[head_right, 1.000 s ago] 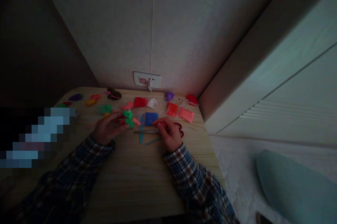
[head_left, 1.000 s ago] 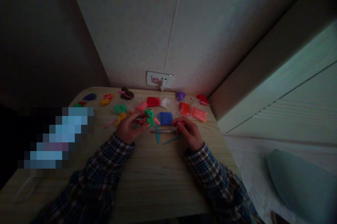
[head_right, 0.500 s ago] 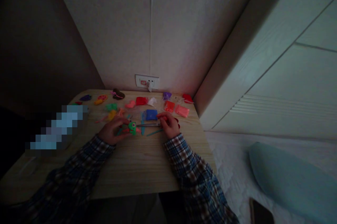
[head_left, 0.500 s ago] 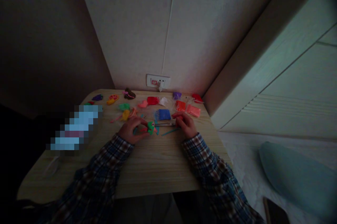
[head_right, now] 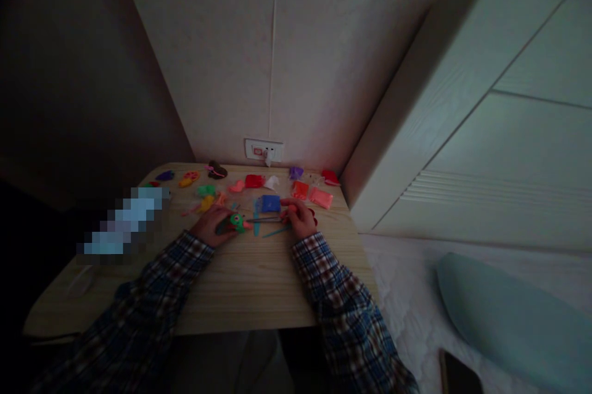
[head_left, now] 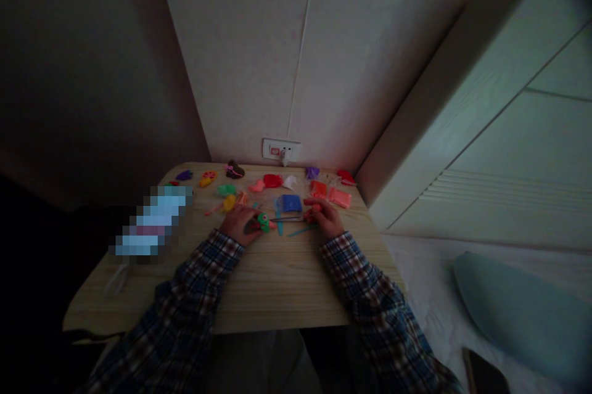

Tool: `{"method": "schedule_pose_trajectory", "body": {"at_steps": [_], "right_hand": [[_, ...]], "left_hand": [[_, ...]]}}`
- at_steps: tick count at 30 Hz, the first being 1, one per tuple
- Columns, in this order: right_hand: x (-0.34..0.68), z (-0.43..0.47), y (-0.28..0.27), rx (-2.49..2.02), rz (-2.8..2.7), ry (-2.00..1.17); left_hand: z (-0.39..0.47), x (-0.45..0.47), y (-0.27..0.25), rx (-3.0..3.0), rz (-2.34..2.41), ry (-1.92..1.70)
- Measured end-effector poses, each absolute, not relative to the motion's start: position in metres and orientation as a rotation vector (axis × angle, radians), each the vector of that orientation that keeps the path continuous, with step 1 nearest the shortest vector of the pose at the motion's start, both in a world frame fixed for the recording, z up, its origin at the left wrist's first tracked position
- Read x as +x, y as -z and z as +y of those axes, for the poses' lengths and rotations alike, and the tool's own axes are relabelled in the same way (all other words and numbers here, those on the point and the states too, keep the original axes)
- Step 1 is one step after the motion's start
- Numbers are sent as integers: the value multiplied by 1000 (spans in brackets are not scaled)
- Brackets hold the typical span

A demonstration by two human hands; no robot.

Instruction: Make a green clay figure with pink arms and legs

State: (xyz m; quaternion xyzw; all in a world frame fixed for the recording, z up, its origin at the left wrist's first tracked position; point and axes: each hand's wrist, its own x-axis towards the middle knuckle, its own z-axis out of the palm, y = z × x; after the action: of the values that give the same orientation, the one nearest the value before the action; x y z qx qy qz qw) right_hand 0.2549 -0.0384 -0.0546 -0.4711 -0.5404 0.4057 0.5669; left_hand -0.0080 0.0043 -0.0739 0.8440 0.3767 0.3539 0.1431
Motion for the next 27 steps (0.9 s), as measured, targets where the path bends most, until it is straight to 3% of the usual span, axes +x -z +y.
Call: {"method": "schedule_pose_trajectory", "body": {"at_steps": [10,20,27], "right_hand": [[252,-38,53,-1035,-1288,-969],[234,-57,37,-1089,-1355,-933],[211,-67,34,-1178,-1507,-799]], "left_hand": [[-4,-18,49,2441,1064,-1055],[-35,-41,30,2354,1108,-1330],[-28,-20,38,2476,1072,-1143]]}}
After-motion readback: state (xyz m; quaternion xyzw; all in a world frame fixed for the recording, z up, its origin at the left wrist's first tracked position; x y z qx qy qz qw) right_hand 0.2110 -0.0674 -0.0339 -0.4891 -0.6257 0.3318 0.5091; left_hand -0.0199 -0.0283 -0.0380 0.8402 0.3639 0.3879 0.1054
